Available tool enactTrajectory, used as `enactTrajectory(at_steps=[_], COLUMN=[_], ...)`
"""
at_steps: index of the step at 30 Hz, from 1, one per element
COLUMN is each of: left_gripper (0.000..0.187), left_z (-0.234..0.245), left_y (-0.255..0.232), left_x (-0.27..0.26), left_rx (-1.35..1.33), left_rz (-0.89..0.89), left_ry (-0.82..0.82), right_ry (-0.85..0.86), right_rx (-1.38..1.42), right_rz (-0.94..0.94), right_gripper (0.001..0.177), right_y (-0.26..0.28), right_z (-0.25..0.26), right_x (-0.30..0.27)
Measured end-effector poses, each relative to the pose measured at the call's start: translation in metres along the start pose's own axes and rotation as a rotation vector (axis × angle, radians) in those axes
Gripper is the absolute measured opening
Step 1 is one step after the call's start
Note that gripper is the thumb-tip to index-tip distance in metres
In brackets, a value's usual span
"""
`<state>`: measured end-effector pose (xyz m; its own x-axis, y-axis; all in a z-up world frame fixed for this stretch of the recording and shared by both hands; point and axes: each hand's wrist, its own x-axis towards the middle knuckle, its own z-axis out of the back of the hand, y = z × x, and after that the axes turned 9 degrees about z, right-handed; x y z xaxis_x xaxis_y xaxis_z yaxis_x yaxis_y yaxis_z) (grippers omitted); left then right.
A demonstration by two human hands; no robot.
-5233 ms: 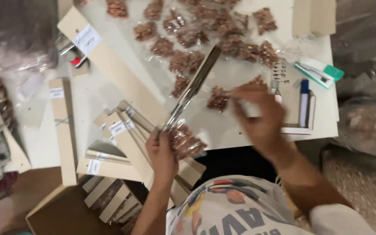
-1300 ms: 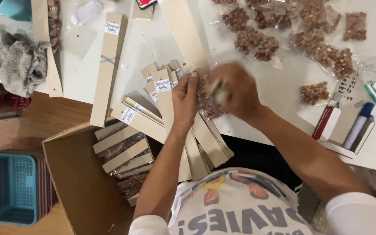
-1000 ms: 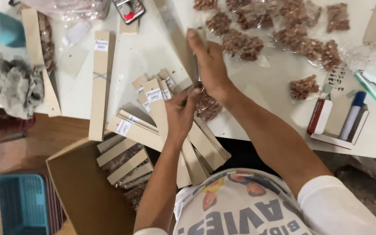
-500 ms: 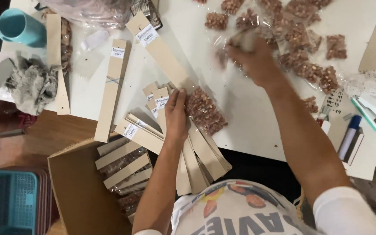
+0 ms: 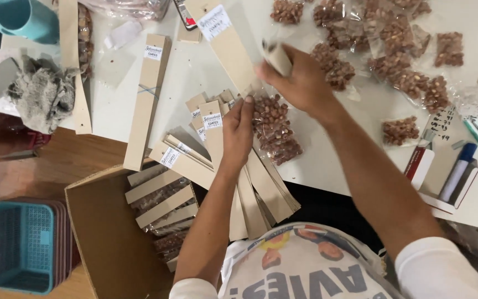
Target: Stapling small plastic bags containing nuts onto cardboard strips for packaging and display.
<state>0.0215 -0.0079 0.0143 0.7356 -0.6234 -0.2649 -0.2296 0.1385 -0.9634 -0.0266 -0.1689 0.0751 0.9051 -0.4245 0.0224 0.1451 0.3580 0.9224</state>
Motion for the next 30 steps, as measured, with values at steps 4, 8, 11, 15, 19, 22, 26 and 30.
enactTrajectory(at_steps=[4, 8, 11, 15, 19, 22, 26, 30], left_gripper=[0.043, 0.051, 0.048, 0.051, 0.05, 0.038, 0.084, 0.066], left_z=[0.01, 0.019, 0.022, 0.021, 0.014, 0.01, 0.005, -0.005], left_y=[0.019, -0.016, -0.025, -0.004, -0.003, -0.015, -0.011, -0.02], left_x=[0.005, 0.0, -0.001, 0.009, 0.008, 0.006, 0.019, 0.019], left_rx=[0.157, 0.223, 0.344, 0.482, -0.082, -0.128, -0.242, -0.512], left_rz=[-0.046, -0.08, -0.1, -0.126, 0.182, 0.256, 0.467, 0.431], left_ry=[0.059, 0.122, 0.163, 0.063, -0.035, -0.087, -0.154, 0.011], right_ry=[-0.188, -0.247, -0.341, -0.27, -0.194, -0.38, -0.198, 0.322], right_rx=[0.385, 0.527, 0.45, 0.5, -0.889, -1.182, 0.152, -0.159], right_rz=[-0.16, -0.117, -0.143, -0.164, 0.147, 0.443, 0.005, 0.199], right_gripper=[0.047, 0.048, 0.059, 0.059, 0.041, 0.064, 0.013, 0.015], right_y=[0.015, 0.036, 0.029, 0.004, -0.112, -0.16, -0.045, -0.017], right_z=[-0.031, -0.036, -0.043, -0.048, -0.029, 0.029, 0.058, 0.059], right_x=[0.014, 0.017, 0.021, 0.036, 0.076, 0.085, 0.034, 0.015])
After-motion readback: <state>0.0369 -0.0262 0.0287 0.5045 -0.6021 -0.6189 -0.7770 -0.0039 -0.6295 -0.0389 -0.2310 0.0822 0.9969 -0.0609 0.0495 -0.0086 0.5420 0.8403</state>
